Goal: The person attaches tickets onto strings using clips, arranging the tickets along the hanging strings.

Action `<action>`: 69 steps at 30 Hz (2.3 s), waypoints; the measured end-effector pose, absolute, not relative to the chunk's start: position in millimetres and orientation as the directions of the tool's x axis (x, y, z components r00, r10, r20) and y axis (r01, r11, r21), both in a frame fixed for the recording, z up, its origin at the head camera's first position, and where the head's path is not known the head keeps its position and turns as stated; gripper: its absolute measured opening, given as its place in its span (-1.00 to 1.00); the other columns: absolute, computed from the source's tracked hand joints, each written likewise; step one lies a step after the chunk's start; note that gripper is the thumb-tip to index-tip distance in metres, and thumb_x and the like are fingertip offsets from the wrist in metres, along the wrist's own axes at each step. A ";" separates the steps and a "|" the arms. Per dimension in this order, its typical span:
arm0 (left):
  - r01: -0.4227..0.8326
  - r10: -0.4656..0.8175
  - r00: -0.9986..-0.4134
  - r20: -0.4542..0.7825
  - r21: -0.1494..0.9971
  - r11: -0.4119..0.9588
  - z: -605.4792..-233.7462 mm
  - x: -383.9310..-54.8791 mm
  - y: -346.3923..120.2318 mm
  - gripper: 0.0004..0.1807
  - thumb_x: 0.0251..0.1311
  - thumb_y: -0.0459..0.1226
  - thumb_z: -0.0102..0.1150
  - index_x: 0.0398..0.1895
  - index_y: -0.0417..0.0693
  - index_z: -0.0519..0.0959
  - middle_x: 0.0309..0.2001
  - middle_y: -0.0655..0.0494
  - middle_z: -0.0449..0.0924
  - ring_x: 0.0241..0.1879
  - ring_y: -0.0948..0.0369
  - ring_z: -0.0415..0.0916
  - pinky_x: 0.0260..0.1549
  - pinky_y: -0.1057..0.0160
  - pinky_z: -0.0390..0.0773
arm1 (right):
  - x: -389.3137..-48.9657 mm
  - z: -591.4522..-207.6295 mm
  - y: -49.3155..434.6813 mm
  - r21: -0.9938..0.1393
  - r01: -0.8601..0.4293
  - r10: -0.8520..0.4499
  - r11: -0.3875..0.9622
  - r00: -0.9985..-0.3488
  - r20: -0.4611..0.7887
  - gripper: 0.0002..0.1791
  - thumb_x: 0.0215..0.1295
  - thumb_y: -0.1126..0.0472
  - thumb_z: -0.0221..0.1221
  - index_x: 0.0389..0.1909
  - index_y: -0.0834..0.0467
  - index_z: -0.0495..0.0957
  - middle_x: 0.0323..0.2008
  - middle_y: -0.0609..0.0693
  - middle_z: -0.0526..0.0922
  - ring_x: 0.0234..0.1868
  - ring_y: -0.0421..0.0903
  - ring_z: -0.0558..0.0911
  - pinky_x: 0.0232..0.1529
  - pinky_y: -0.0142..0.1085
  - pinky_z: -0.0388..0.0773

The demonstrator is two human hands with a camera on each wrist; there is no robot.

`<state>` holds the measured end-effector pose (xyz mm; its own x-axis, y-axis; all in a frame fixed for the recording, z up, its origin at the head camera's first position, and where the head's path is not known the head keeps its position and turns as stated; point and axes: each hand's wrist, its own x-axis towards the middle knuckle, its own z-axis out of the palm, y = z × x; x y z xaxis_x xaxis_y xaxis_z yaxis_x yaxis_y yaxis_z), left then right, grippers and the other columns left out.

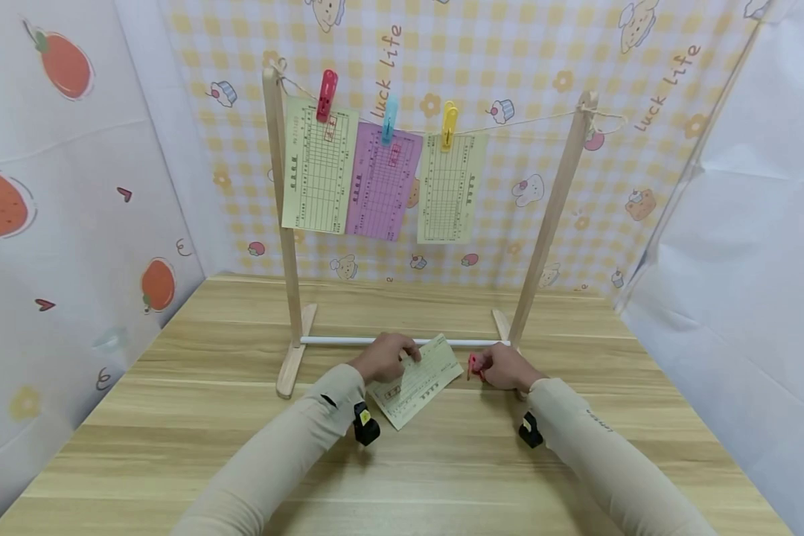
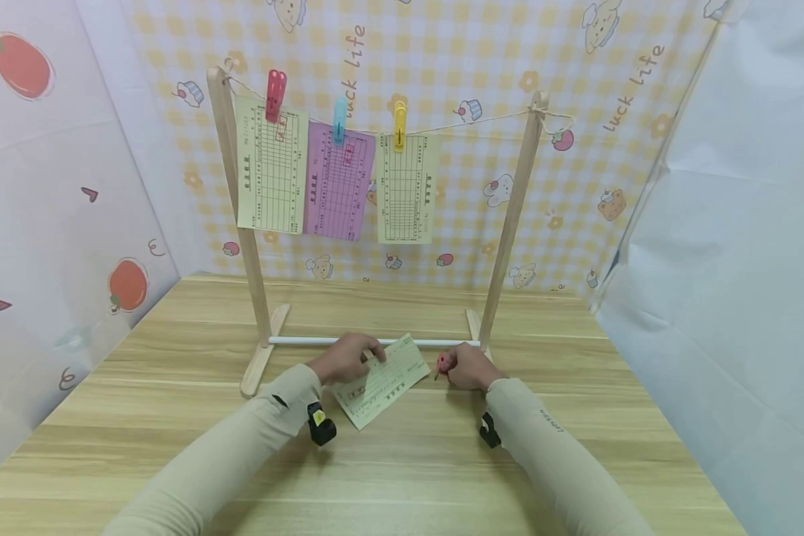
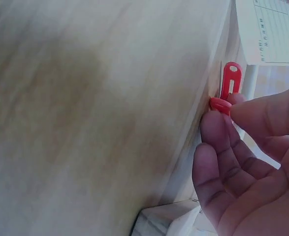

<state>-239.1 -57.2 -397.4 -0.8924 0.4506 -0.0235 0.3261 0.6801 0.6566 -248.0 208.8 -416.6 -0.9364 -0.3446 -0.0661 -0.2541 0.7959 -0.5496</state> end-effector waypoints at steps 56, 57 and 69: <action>0.376 0.457 -0.885 0.092 0.720 0.583 -325.0 -246.1 -36.4 -0.61 0.07 -0.64 0.05 -0.12 -0.12 0.66 0.01 -0.01 0.57 -0.30 0.19 0.60 -0.46 0.34 0.61 | -244.9 -409.1 202.3 -0.471 -0.312 -0.369 0.825 -0.929 -0.032 -0.85 0.28 0.20 0.26 -0.38 0.18 0.51 -0.50 -0.07 0.54 -0.45 -0.15 0.50 -0.37 -0.26 0.45; 0.372 0.454 -0.886 0.090 0.724 0.581 -324.1 -246.0 -35.8 -0.61 0.07 -0.64 0.05 -0.12 -0.12 0.66 0.01 -0.01 0.57 -0.30 0.19 0.60 -0.46 0.34 0.61 | -245.3 -409.3 202.0 -0.476 -0.303 -0.364 0.825 -0.931 -0.038 -0.86 0.28 0.21 0.25 -0.29 0.19 0.53 -0.46 -0.06 0.58 -0.41 -0.15 0.53 -0.33 -0.25 0.48; 0.412 0.448 -0.880 0.157 0.723 0.555 -314.6 -247.9 -31.5 -0.62 0.07 -0.61 0.05 -0.12 -0.12 0.63 0.02 -0.02 0.56 -0.30 0.17 0.59 -0.46 0.34 0.61 | -252.1 -411.4 200.6 -0.461 -0.304 -0.391 0.834 -0.914 -0.104 -0.37 0.00 0.59 0.08 0.19 0.24 0.51 -0.56 -0.07 0.58 -0.57 -0.20 0.42 -0.52 -0.39 0.33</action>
<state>-247.9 -31.5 -314.6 -0.8800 0.4482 0.1570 0.4117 0.5553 0.7226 -252.1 200.6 -411.4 -0.9143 -0.3913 -0.1044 -0.3042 0.8337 -0.4609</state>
